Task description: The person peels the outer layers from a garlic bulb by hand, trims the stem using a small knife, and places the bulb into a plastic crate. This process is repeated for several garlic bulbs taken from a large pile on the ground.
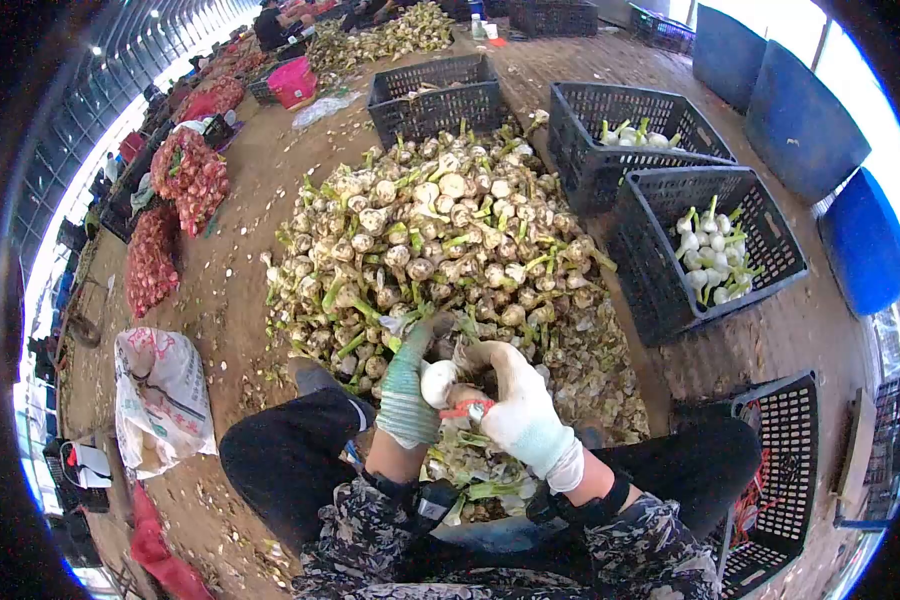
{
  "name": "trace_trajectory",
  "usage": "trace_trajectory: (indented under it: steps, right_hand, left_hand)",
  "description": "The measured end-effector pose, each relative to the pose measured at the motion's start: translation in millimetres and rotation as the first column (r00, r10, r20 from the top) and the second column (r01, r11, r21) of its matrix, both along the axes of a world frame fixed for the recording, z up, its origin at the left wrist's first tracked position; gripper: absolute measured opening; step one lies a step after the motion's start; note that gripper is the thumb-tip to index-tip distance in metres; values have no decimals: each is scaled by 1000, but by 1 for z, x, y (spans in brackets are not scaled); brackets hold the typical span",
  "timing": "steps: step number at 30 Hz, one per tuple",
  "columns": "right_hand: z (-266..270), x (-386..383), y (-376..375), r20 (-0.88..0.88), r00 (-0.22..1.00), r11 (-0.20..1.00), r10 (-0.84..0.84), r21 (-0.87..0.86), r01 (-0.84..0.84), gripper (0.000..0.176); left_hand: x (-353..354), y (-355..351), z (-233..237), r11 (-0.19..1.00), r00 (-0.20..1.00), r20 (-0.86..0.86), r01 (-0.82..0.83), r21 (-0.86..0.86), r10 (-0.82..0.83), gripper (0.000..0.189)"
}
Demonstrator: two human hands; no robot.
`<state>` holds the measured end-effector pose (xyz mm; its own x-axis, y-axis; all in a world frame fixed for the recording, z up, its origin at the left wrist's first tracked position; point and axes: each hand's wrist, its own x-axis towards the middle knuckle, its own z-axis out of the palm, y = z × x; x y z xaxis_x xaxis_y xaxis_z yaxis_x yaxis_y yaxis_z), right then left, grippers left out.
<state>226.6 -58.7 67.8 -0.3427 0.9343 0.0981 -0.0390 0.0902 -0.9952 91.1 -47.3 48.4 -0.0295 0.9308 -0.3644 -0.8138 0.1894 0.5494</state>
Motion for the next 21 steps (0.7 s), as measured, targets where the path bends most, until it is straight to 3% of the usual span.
trace_trajectory:
  steps: [1, 2, 3, 4, 5, 6, 7, 8, 9, 10, 11, 12, 13, 14, 15, 16, 17, 19, 21]
  right_hand:
    - [0, 2, -1, 4, 1000, 1000, 6, -1, -6, 43]
    - [1, 7, -1, -149, 989, 963, 26, -263, -65, 44]
    - [3, 10, -2, -297, 955, 854, 3, -495, -157, 44]
    - [7, 12, -3, -474, 873, 777, -112, -590, -220, 48]
    - [9, 9, -3, -470, 875, 774, -112, -593, -220, 48]
    - [10, 2, -3, -405, 906, 732, -125, -654, -191, 46]
    - [12, -4, -2, -338, 932, 688, -134, -708, -158, 45]
    - [18, -7, -1, -433, 875, 558, -218, -791, -252, 47]
    - [14, -7, -3, -432, 875, 557, -218, -791, -252, 47]
    - [6, -7, -7, -285, 958, 817, 14, -549, -175, 45]
    - [-4, -6, -9, -47, 984, 960, 174, -214, -180, 47]
    - [-13, -4, -4, 454, 884, 851, 109, 417, -319, 47]
    - [-18, -4, -8, 455, 883, 849, 112, 418, -323, 47]
    - [-9, -9, -13, -132, 972, 973, 192, -104, -207, 45]
    - [-5, -13, -15, -612, 783, 736, -111, -580, -349, 43]
    - [-11, -12, -13, -750, 646, 678, -138, -547, -490, 43]
    - [-10, -13, -12, -748, 648, 675, -143, -553, -489, 43]
    - [-3, -18, -10, -286, 958, 815, 3, -554, -169, 42]
    - [-6, -14, -14, -327, 945, 835, 10, -518, -188, 45]
  left_hand:
    - [-1, 0, -2, 997, 1000, 8, 13, -78, -12, 27]
    - [-1, -3, 6, 998, 996, -93, 9, -56, -14, 27]
    - [-2, -5, 8, 998, 996, -89, 7, -56, -12, 27]
    - [-3, -7, 9, 1000, 998, -65, -15, -19, 14, 28]
    - [-3, -9, 8, 999, 998, -40, -38, 16, 39, 29]
    - [-4, -7, 2, 996, 986, -157, -44, 73, 55, 30]
    - [-4, -6, -2, 997, 986, -156, -44, 71, 55, 30]
    - [-3, -4, -2, 992, 961, -263, -63, 113, 91, 32]
    - [-2, -3, -1, 984, 922, -365, -78, 158, 131, 34]
    - [2, -2, 1, 984, 969, -171, -168, 59, 176, 35]
    - [0, -3, 6, 983, 969, -170, -175, 59, 182, 35]
    - [-2, -5, 10, 986, 977, -132, -168, 16, 168, 35]
    - [-5, -6, 12, 987, 984, -94, -157, -25, 154, 35]
    - [-11, -4, 6, 994, 994, -51, -98, 53, 100, 35]
    - [-12, -4, 1, 994, 994, -49, -100, 52, 102, 35]
    - [-12, -4, -4, 995, 985, -150, -71, 75, 81, 33]
    - [-10, -6, -6, 995, 967, -249, -35, 91, 57, 32]
    - [-3, -2, -3, 990, 945, -297, -119, 75, 136, 28]
    - [-4, -5, 6, 989, 984, -94, -148, 21, 149, 25]
